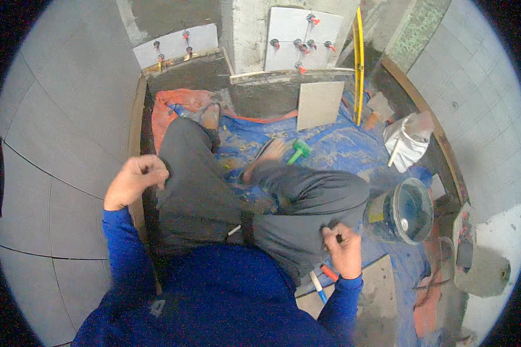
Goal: The person applies cement to a wall using a trowel and hammer, then uses a spirit level to check alignment. They place a tile onto the cemented area and adjust its position.
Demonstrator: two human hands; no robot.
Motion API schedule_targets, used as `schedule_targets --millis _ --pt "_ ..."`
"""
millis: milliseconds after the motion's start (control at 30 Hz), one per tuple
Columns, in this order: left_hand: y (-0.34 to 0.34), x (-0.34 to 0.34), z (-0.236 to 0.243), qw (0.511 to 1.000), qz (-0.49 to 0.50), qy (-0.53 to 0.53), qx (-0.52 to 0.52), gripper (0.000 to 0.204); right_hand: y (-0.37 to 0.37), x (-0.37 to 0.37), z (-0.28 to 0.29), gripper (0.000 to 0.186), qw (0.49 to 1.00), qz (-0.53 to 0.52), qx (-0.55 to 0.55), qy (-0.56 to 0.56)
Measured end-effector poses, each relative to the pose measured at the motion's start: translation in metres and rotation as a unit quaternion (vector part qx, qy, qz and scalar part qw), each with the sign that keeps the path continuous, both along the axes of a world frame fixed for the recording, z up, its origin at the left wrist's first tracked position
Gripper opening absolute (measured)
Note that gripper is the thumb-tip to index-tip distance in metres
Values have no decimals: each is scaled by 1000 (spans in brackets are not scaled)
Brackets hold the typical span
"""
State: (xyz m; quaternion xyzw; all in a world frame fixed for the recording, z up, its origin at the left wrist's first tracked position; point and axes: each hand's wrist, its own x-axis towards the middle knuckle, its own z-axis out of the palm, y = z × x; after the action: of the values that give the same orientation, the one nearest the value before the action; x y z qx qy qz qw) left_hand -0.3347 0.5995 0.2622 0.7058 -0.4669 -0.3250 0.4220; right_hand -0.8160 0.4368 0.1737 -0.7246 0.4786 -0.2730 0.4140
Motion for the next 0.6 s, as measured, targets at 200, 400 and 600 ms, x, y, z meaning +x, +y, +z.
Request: schedule_targets --millis 200,400,600 --pt "-33 42 58 995 9 -19 -102 24 -41 48 0 28 999 -11 25 -26" --pt "-99 58 92 984 47 -87 -146 26 -75 108 -4 28 993 51 78 -78" --pt "-187 87 61 962 71 14 -263 18 -145 180 16 29 995 89 -9 -44"
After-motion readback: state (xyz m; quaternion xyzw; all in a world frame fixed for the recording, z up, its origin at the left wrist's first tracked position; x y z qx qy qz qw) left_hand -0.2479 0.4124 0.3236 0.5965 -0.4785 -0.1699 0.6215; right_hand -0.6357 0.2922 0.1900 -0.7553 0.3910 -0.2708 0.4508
